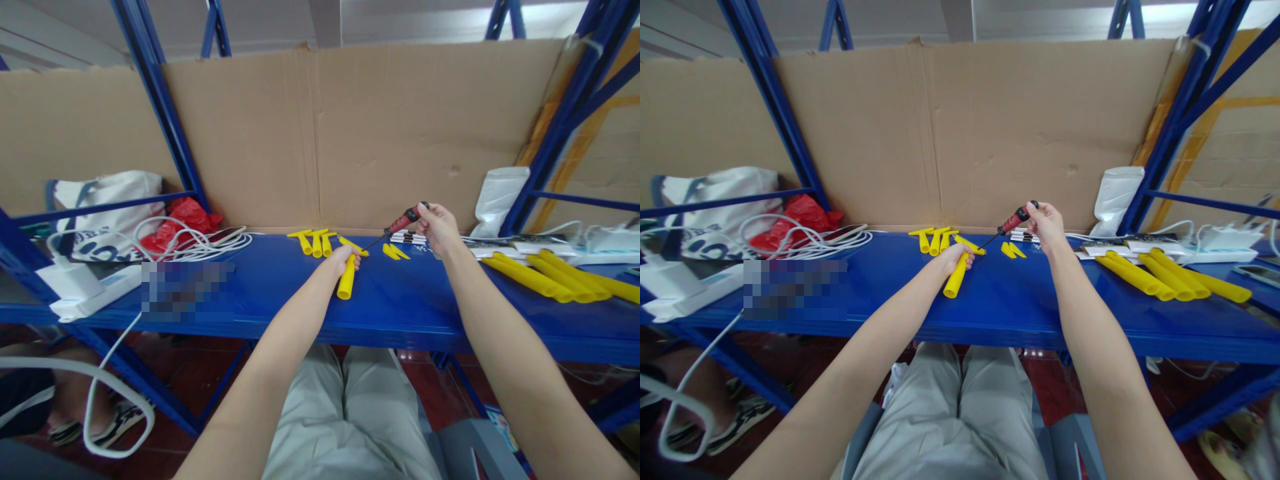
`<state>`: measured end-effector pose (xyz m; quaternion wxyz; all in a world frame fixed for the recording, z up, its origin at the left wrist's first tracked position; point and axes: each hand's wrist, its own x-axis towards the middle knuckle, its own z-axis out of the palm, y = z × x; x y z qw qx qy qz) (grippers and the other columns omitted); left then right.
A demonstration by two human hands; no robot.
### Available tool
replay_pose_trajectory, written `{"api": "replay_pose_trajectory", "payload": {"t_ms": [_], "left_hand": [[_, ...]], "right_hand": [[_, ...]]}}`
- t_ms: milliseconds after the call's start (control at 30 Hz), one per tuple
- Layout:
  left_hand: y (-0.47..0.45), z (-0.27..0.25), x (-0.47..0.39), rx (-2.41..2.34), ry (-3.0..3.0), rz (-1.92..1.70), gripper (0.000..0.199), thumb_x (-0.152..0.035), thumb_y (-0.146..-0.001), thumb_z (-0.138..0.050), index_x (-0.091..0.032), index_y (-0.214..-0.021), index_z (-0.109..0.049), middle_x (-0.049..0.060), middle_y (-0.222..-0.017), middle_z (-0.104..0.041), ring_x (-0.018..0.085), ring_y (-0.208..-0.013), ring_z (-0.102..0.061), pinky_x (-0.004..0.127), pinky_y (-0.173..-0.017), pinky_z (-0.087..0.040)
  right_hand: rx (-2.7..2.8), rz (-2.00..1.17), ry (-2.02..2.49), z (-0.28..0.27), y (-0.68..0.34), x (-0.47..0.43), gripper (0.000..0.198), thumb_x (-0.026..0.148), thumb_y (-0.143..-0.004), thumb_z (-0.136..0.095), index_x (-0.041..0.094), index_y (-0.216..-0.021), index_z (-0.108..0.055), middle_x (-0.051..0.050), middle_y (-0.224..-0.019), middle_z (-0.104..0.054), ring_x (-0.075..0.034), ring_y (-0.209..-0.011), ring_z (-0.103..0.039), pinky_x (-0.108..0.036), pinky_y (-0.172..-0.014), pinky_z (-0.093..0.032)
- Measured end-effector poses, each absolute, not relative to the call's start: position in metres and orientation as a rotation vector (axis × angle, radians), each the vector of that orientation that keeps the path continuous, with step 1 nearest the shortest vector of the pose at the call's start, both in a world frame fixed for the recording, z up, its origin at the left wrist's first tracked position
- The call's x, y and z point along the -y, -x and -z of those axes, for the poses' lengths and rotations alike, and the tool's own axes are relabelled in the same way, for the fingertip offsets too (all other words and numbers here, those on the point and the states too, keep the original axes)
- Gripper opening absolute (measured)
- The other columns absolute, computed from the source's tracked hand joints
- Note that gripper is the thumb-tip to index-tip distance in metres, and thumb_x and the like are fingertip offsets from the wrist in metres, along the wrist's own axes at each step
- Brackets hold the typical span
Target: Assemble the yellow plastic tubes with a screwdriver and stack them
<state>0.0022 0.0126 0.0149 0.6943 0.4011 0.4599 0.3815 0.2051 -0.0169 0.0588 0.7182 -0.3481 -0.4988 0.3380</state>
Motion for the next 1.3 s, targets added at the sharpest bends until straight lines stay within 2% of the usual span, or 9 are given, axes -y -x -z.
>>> {"api": "replay_pose_trajectory", "payload": {"t_ms": [200, 500, 700, 800, 967, 1100, 1167, 1300], "left_hand": [[-0.002, -0.015, -0.012, -1.037, -0.918, -0.828, 0.017, -0.004, -0.08, -0.039, -0.015, -0.069, -0.045, -0.003, -0.045, -0.039, 0.006, -0.035, -0.032, 0.017, -0.036, -0.026], [-0.003, -0.015, -0.011, -1.016, -0.959, -0.861, 0.015, -0.004, -0.078, -0.04, -0.014, -0.071, -0.049, -0.002, -0.046, -0.041, 0.008, -0.036, -0.035, 0.019, -0.036, -0.028], [-0.005, -0.016, -0.008, -1.046, -0.971, -0.9, 0.014, -0.005, -0.079, -0.044, -0.013, -0.069, -0.05, -0.002, -0.046, -0.043, 0.008, -0.037, -0.038, 0.019, -0.037, -0.03], [-0.007, -0.017, -0.005, -1.097, -0.984, -0.935, 0.015, -0.005, -0.08, -0.043, -0.013, -0.07, -0.051, -0.002, -0.045, -0.044, 0.008, -0.037, -0.039, 0.019, -0.038, -0.032], [-0.009, -0.02, -0.002, -1.162, -1.039, -1.093, 0.014, -0.003, -0.079, -0.048, -0.012, -0.087, -0.056, -0.002, -0.05, -0.05, 0.008, -0.038, -0.043, 0.019, -0.04, -0.036], [-0.01, -0.02, 0.001, -1.101, -1.119, -1.208, 0.036, 0.0, -0.077, -0.051, -0.017, -0.108, -0.056, -0.004, -0.06, -0.054, 0.007, -0.042, -0.048, 0.018, -0.045, -0.04], [-0.012, -0.018, 0.003, -1.103, -1.189, -1.222, 0.043, 0.003, -0.074, -0.053, -0.018, -0.111, -0.059, -0.002, -0.068, -0.058, 0.006, -0.046, -0.05, 0.018, -0.048, -0.042], [-0.016, -0.015, 0.003, -1.232, -1.417, -1.137, 0.039, 0.002, -0.074, -0.055, -0.011, -0.11, -0.064, 0.005, -0.078, -0.065, 0.007, -0.054, -0.053, 0.019, -0.054, -0.044]], "right_hand": [[1.091, -0.672, 0.764, -0.057, -0.203, 0.014, 0.041, 0.041, -0.059, -0.077, 0.021, -0.07, -0.044, 0.012, -0.043, -0.039, -0.003, -0.032, -0.032, -0.016, -0.032, -0.028], [0.95, -0.528, 0.761, -0.055, -0.209, 0.003, 0.041, 0.039, -0.064, -0.073, 0.023, -0.069, -0.036, 0.01, -0.049, -0.043, -0.003, -0.032, -0.033, -0.018, -0.03, -0.026], [0.924, -0.564, 0.884, -0.051, -0.21, 0.002, 0.039, 0.037, -0.064, -0.073, 0.022, -0.068, -0.037, 0.01, -0.047, -0.045, -0.004, -0.029, -0.033, -0.018, -0.028, -0.027], [0.92, -0.629, 0.986, -0.05, -0.208, 0.004, 0.036, 0.034, -0.066, -0.071, 0.023, -0.067, -0.037, 0.011, -0.04, -0.041, -0.006, -0.028, -0.034, -0.018, -0.028, -0.027], [1.005, -0.787, 1.35, -0.045, -0.211, 0.007, 0.027, 0.027, -0.07, -0.068, 0.02, -0.064, -0.043, 0.007, -0.036, -0.04, -0.007, -0.029, -0.035, -0.018, -0.028, -0.027], [1.246, -1.031, 1.664, -0.035, -0.213, 0.008, 0.026, 0.031, -0.067, -0.072, 0.017, -0.063, -0.05, 0.001, -0.042, -0.049, -0.008, -0.033, -0.043, -0.019, -0.031, -0.033], [1.4, -1.111, 1.752, -0.031, -0.213, 0.009, 0.026, 0.031, -0.068, -0.072, 0.017, -0.065, -0.051, 0.0, -0.047, -0.053, -0.008, -0.037, -0.047, -0.018, -0.034, -0.036], [1.582, -1.091, 1.81, -0.029, -0.21, 0.013, 0.022, 0.031, -0.074, -0.067, 0.017, -0.071, -0.05, 0.001, -0.054, -0.056, -0.006, -0.043, -0.049, -0.015, -0.039, -0.035]]}}
